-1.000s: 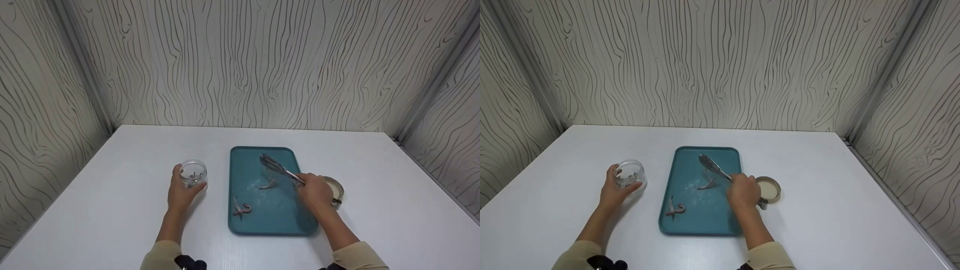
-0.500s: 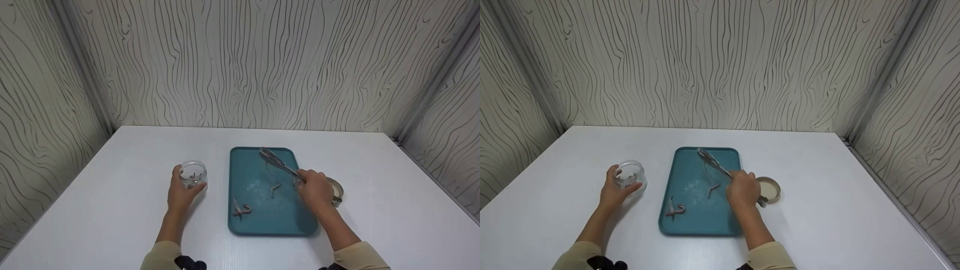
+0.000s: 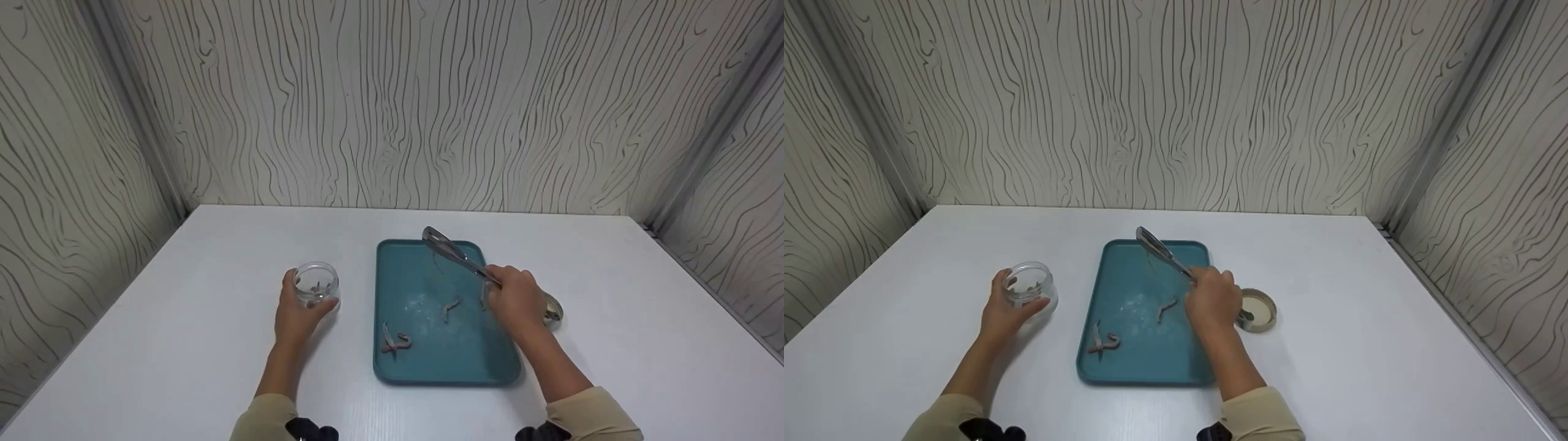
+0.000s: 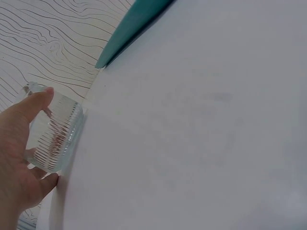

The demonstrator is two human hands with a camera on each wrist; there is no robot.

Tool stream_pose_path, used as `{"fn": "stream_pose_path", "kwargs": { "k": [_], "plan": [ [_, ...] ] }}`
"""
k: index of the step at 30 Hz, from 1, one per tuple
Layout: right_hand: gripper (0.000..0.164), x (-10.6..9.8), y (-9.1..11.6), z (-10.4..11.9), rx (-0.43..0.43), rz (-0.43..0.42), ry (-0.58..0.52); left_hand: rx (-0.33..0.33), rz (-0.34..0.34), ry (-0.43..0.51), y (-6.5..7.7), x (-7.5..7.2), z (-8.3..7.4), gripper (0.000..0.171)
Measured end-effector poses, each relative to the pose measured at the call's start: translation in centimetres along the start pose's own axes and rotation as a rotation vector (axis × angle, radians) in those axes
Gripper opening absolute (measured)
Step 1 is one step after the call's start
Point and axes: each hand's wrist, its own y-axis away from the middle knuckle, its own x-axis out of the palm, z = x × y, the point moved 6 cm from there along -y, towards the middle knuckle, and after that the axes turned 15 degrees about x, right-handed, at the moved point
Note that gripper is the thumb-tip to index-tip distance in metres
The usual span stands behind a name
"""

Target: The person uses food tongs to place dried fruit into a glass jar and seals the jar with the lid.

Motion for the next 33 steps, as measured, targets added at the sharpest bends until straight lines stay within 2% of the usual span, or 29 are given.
{"fn": "stream_pose_path", "kwargs": {
  "k": [7, 15, 26, 33],
  "plan": [
    [0.025, -0.7, -0.2, 1.9, -0.022, -0.015, -0.008, 0.006, -0.004, 0.007, 0.0, -0.1, -0.1, 0.089],
    [0.02, -1.0, 0.1, 4.6, -0.092, -0.05, -0.091, 0.019, -0.016, 0.024, 0.1, -0.1, -0.2, 0.087],
    [0.019, -0.3, 0.7, 7.6, -0.115, -0.035, -0.124, -0.001, -0.002, 0.054, 0.3, -0.1, -0.3, 0.086],
    [0.017, 0.6, 1.4, 9.2, -0.132, -0.013, -0.13, 0.003, -0.003, 0.04, 0.1, -0.1, -0.1, 0.086]
  ]
}}
